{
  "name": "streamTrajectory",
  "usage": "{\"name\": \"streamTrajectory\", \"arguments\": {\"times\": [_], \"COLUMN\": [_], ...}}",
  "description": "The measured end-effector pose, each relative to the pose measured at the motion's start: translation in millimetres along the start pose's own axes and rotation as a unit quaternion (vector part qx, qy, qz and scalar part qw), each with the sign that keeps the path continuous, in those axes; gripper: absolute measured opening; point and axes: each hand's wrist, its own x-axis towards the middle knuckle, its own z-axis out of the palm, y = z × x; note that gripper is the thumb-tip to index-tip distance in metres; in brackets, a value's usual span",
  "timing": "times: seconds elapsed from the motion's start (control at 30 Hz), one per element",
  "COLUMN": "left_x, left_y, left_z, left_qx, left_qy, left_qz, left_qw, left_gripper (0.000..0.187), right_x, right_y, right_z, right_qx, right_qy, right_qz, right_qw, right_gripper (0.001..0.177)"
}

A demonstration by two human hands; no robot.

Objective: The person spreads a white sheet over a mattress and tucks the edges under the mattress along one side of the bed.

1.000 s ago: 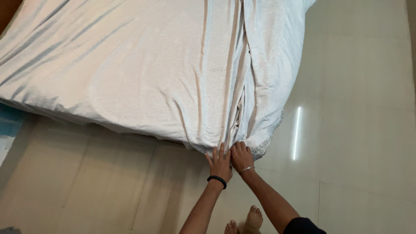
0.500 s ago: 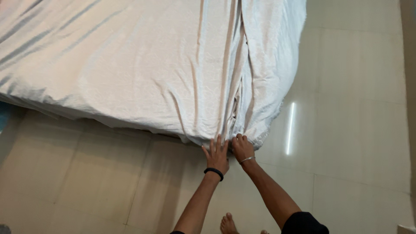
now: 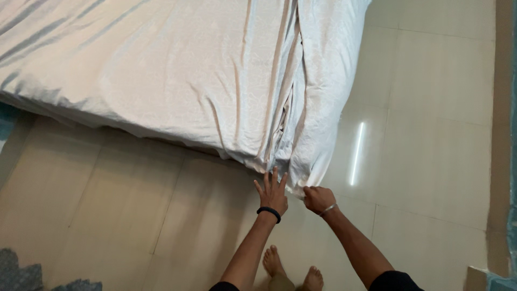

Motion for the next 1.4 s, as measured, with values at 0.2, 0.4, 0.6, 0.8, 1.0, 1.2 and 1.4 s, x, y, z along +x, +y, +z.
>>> {"name": "streamTrajectory", "arguments": {"times": [0.2,0.4,0.6,0.8,1.0,1.2,1.4], "left_x": [-24.2,-55.6,-74.2,-89.4,-121.8,-139.1,-137.4], "left_y": [28.8,66.2,99.7,121.3,181.2,237.7,259.2], "left_z": [10.4,17.7,27.0,41.6,4.2,-25.3,-19.7], "left_qx": [0.006,0.029,-0.057,-0.111,-0.110,-0.117,-0.107], "left_qy": [0.016,-0.004,0.049,0.089,0.105,0.108,0.145], "left_qz": [-0.003,0.032,0.067,0.076,0.083,0.099,0.135], "left_qw": [1.000,0.999,0.995,0.987,0.985,0.982,0.974], "left_gripper": [0.083,0.087,0.066,0.018,0.072,0.096,0.083], "right_x": [-59.3,-108.2,-157.0,-218.4,-265.3,-296.1,-323.2], "right_y": [26.5,11.6,3.2,23.8,29.4,31.7,37.6], "right_z": [-1.8,-60.9,-118.8,-165.8,-214.4,-259.3,-294.8], "right_qx": [0.039,0.149,0.194,0.209,0.216,0.231,0.216], "right_qy": [0.021,0.152,0.248,0.360,0.394,0.457,0.519], "right_qz": [-0.006,-0.030,-0.024,0.036,0.079,0.092,0.091], "right_qw": [0.999,0.977,0.949,0.908,0.890,0.854,0.822], "right_gripper": [0.013,0.010,0.013,0.016,0.014,0.011,0.009]}}
